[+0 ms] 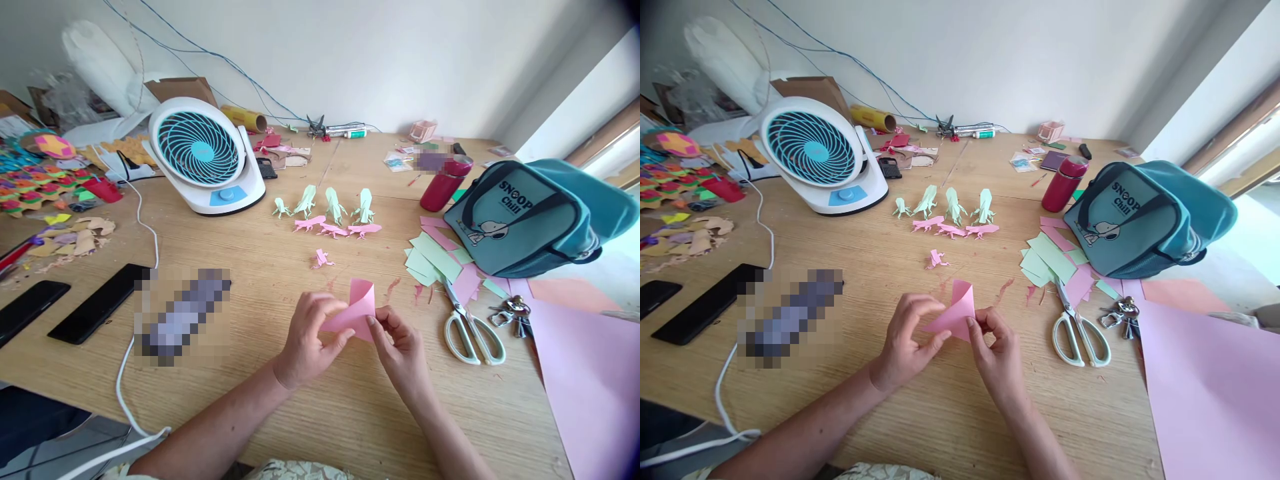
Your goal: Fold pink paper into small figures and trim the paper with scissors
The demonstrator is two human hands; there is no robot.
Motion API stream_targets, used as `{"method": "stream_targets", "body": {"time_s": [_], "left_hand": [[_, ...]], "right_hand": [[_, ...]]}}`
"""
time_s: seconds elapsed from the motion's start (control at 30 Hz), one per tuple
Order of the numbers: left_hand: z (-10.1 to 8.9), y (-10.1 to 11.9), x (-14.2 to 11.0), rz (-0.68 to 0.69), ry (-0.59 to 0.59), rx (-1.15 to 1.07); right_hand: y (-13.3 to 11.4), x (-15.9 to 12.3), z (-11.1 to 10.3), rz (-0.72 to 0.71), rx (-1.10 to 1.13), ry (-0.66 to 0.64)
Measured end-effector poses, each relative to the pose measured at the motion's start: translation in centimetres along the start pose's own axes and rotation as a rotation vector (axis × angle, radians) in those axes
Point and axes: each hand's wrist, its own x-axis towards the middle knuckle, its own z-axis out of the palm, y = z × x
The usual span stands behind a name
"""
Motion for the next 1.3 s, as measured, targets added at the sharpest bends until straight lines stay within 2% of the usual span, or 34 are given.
{"method": "stream_targets", "body": {"time_s": [0.07,0.17,0.27,0.37,0.73,0.93,1.1,1.3], "left_hand": [[-0.1,-0.4,0.3,-0.219,0.000,-0.173],[0.1,-0.9,0.7,-0.491,-0.159,-0.562],[0.4,-1.0,0.8,-0.631,-0.219,-0.770],[0.6,-0.9,0.6,-0.723,-0.204,-0.821],[0.4,-0.5,0.4,-0.802,-0.236,-0.899],[0.3,-0.5,0.4,-0.874,-0.235,-0.931],[-0.1,-0.1,0.6,-0.890,-0.285,-1.007],[-0.2,0.2,0.8,-0.924,-0.260,-1.036]], "right_hand": [[-0.5,-0.1,-0.1,-0.102,-0.116,-0.015],[-0.8,-0.4,0.0,-0.187,-0.172,-0.068],[-0.7,-0.6,0.4,-0.203,-0.187,-0.110],[-0.6,-0.7,0.5,-0.204,-0.184,-0.125],[-1.1,-0.8,0.8,-0.175,-0.124,-0.148],[-1.2,-0.8,0.7,-0.172,-0.095,-0.102],[-1.3,-0.8,0.7,-0.148,-0.100,-0.151],[-1.0,-0.8,0.7,-0.164,-0.090,-0.172]]}}
